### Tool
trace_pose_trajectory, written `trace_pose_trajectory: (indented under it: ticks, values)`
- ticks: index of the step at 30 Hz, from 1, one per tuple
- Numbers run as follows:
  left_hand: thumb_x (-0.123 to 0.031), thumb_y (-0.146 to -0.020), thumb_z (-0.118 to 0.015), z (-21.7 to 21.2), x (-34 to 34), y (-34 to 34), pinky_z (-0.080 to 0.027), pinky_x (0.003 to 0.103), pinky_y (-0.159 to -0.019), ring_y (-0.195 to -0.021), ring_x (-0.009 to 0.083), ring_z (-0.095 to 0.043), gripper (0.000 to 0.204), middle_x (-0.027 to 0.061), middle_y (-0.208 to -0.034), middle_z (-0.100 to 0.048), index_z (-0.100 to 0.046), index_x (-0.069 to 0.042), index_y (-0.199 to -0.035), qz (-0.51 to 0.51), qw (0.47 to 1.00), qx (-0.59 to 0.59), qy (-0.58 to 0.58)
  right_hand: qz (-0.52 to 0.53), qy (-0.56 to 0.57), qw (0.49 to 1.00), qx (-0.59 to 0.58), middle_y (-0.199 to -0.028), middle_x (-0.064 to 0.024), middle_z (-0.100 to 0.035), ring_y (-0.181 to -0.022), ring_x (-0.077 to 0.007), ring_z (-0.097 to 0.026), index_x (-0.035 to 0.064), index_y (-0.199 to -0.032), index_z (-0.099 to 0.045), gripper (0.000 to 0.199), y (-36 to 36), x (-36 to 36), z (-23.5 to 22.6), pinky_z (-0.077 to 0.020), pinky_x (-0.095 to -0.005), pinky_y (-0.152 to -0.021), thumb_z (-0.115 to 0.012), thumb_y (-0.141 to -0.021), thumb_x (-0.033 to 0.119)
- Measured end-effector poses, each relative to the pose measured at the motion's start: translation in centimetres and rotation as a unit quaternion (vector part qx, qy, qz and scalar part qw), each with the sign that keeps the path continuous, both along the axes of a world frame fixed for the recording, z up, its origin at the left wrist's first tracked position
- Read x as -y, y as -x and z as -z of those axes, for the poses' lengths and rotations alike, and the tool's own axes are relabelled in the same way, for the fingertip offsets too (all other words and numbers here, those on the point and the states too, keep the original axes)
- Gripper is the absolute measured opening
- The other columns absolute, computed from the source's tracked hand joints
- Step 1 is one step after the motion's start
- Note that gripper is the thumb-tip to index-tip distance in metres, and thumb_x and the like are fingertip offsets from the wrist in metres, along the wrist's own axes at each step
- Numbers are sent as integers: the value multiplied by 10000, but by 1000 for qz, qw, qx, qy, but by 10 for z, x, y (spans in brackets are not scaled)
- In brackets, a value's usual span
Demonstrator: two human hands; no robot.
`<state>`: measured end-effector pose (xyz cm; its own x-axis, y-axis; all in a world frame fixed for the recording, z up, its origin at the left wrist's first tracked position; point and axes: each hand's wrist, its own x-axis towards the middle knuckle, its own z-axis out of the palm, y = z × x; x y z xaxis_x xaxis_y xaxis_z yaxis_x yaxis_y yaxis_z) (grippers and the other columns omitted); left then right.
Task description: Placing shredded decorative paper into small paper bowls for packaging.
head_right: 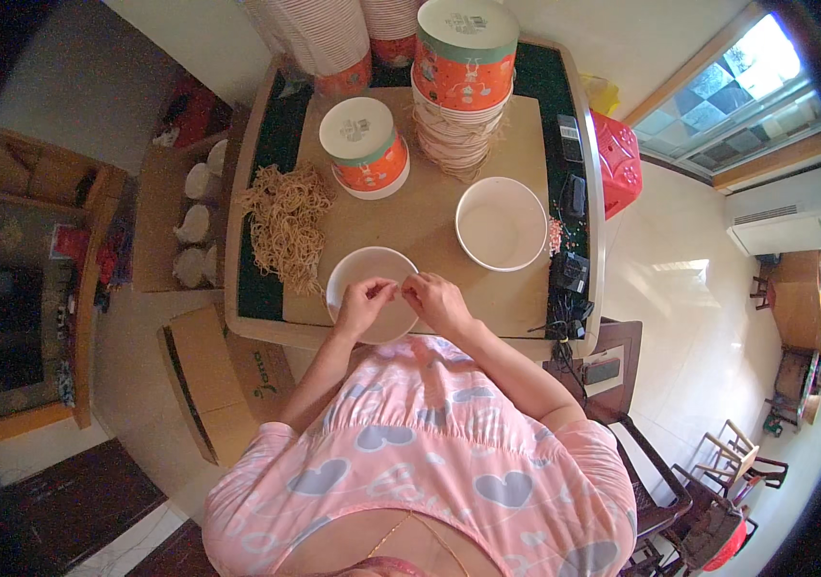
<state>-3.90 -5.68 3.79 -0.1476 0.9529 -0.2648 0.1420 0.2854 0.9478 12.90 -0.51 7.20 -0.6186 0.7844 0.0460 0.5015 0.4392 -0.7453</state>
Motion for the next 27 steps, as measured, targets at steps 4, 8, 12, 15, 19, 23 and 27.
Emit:
trace_pose_trajectory:
  ticks: [4, 8, 12, 15, 19, 23, 27]
  values:
    - [-77, -833, -604, 6, 3, 2, -467, 218, -615, -658, 73, -581, 99, 29, -724, -647, -645, 6, -868, 2, 999, 54, -6, 23, 23, 999, -26, -821, -136, -598, -783, -315, -591, 42, -836, -584, 95, -1, 0, 1, -481, -397, -671, -576, -802, 130]
    - [-81, -826, -621, 20, 5, 6, -465, 219, -616, -661, 75, -580, 89, 21, -712, -640, -644, 4, -837, 1, 998, 62, 18, 31, 120, 989, -83, -813, -141, -600, -766, -316, -594, 31, -830, -591, 89, -3, -1, -6, -471, -382, -652, -583, -798, 113]
    - [-111, -803, -658, 17, 5, -3, -466, 228, -597, -652, 74, -582, 116, 40, -713, -648, -648, -1, -838, 34, 999, -18, 12, 29, 122, 988, -88, -803, -138, -600, -764, -315, -593, 29, -829, -592, 87, -4, -2, -4, -467, -376, -646, -585, -798, 110]
    - [-141, -806, -660, 4, 3, -9, -469, 239, -588, -648, 78, -589, 142, 50, -720, -654, -645, -7, -849, 38, 998, -59, -5, 36, 119, 989, -82, -799, -136, -604, -767, -314, -593, 38, -832, -596, 80, -4, -3, 0, -469, -377, -652, -589, -792, 107]
    - [-172, -842, -614, 6, 0, -10, -473, 270, -584, -641, 115, -609, 161, 69, -714, -649, -610, -13, -861, 4, 999, -2, -40, 28, 73, 994, -74, -800, -133, -607, -766, -312, -592, 43, -835, -604, 89, -3, -3, 1, -474, -385, -662, -591, -789, 118]
    - [-128, -892, -532, -8, -3, -11, -442, 247, -573, -623, 92, -550, 138, 35, -674, -590, -555, 0, -846, 52, 994, -95, -23, 12, 32, 998, -47, -800, -132, -608, -768, -313, -591, 42, -835, -606, 103, -3, -4, 2, -476, -395, -668, -597, -786, 132]
    - [-123, -894, -516, -3, -1, -12, -424, 250, -546, -594, 91, -530, 163, 38, -635, -556, -524, 1, -789, 54, 992, -99, -49, 17, 28, 998, -53, -801, -133, -607, -777, -314, -590, 45, -834, -607, 104, -3, -4, 7, -474, -397, -673, -602, -781, 134]
